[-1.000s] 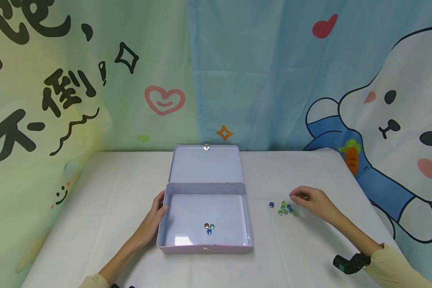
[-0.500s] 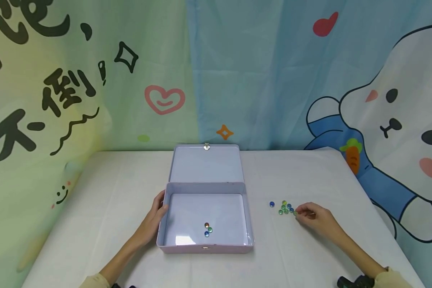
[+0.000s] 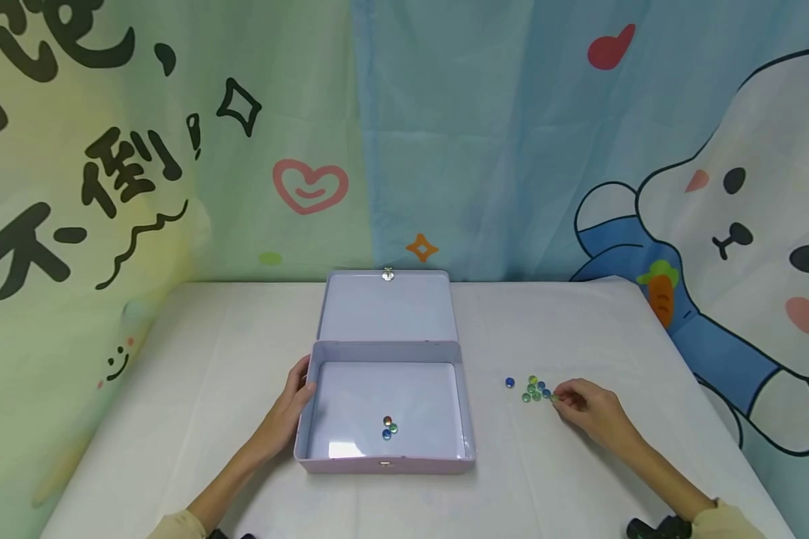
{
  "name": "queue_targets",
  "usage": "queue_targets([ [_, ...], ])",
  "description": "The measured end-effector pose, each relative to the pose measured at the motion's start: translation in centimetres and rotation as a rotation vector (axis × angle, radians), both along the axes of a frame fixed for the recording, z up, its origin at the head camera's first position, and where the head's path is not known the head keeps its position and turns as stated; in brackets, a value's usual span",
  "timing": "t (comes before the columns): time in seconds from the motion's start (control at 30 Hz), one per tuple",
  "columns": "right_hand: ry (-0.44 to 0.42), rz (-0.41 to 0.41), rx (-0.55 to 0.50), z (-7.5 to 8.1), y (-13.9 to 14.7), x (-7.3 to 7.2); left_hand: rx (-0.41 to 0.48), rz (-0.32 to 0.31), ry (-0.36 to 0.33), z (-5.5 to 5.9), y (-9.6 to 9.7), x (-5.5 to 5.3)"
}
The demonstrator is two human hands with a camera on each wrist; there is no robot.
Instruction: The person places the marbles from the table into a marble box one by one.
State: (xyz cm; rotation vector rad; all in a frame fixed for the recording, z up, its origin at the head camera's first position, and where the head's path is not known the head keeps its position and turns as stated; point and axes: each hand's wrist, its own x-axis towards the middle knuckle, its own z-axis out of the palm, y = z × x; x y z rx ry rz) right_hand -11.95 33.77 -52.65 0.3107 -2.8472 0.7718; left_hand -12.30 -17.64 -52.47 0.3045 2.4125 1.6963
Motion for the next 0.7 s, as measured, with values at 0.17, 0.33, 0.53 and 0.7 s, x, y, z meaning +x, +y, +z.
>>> queue_targets([
  [0.17, 0.014, -0.002, -0.005, -0.16, -0.03, 0.01, -0.002, 0.006, -0.002, -0.12, -0.04, 0.01],
  [0.33, 0.023, -0.012, -0.010, -0.17, 0.03, 0.05, -0.002, 0.009, -0.015, -0.16, 0.01, -0.10],
  [0.53, 0.006, -0.027, -0.033, -0.16, 0.20, -0.01, 0.007, 0.007, -0.020, 0.03, 0.12, -0.13],
  [0.7, -0.047, -0.055, -0.068, -0.12, 0.44, -0.01, 0.002, 0.010, -0.022, 0.01, 0.10, -0.09],
])
